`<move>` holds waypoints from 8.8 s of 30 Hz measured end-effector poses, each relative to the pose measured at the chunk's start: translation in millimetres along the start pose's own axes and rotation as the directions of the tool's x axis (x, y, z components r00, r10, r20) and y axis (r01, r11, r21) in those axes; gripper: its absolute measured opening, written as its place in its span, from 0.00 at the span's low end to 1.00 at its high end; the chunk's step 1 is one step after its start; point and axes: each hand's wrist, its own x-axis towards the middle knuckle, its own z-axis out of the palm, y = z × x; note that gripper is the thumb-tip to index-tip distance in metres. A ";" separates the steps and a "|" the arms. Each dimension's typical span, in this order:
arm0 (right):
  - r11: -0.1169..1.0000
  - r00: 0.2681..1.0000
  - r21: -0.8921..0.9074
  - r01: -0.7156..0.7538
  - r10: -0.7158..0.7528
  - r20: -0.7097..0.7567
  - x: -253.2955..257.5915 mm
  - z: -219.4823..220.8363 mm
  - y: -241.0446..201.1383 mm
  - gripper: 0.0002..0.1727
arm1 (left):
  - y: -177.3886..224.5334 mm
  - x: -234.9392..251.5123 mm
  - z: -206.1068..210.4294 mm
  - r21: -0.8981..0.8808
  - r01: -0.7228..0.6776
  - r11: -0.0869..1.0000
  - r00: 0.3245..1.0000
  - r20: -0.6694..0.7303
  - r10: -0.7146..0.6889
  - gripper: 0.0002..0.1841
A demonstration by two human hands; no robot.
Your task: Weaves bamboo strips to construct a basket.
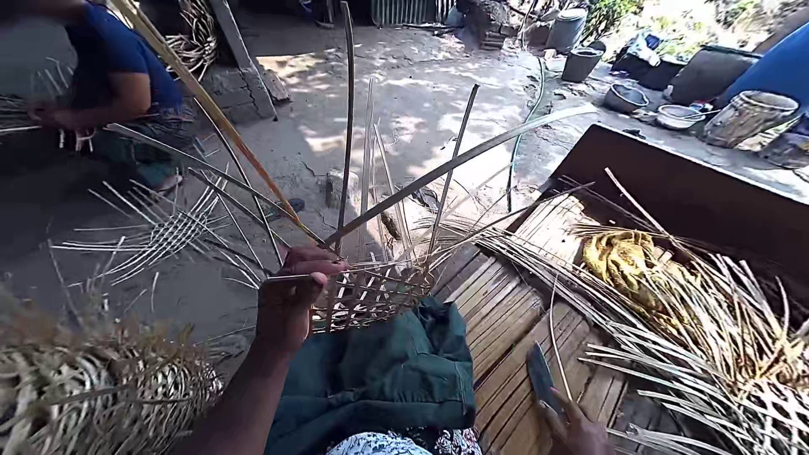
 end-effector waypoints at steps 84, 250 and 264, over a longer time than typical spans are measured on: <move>0.532 0.262 0.707 0.466 -0.846 0.464 69.3 -66.0 -338.9 0.09 | 38.8 -1.7 -28.1 0.673 0.019 0.739 0.990 0.093 -0.110 0.17; 0.322 0.315 -0.026 0.946 -0.936 -0.155 44.9 -12.2 -307.6 0.13 | 39.8 -5.3 22.6 0.857 -0.149 0.494 0.983 0.184 -0.023 0.20; 0.578 0.448 0.388 0.718 -0.810 0.378 63.7 -27.6 -327.4 0.22 | 48.8 -2.5 3.8 0.507 0.128 0.853 0.983 0.051 -0.178 0.10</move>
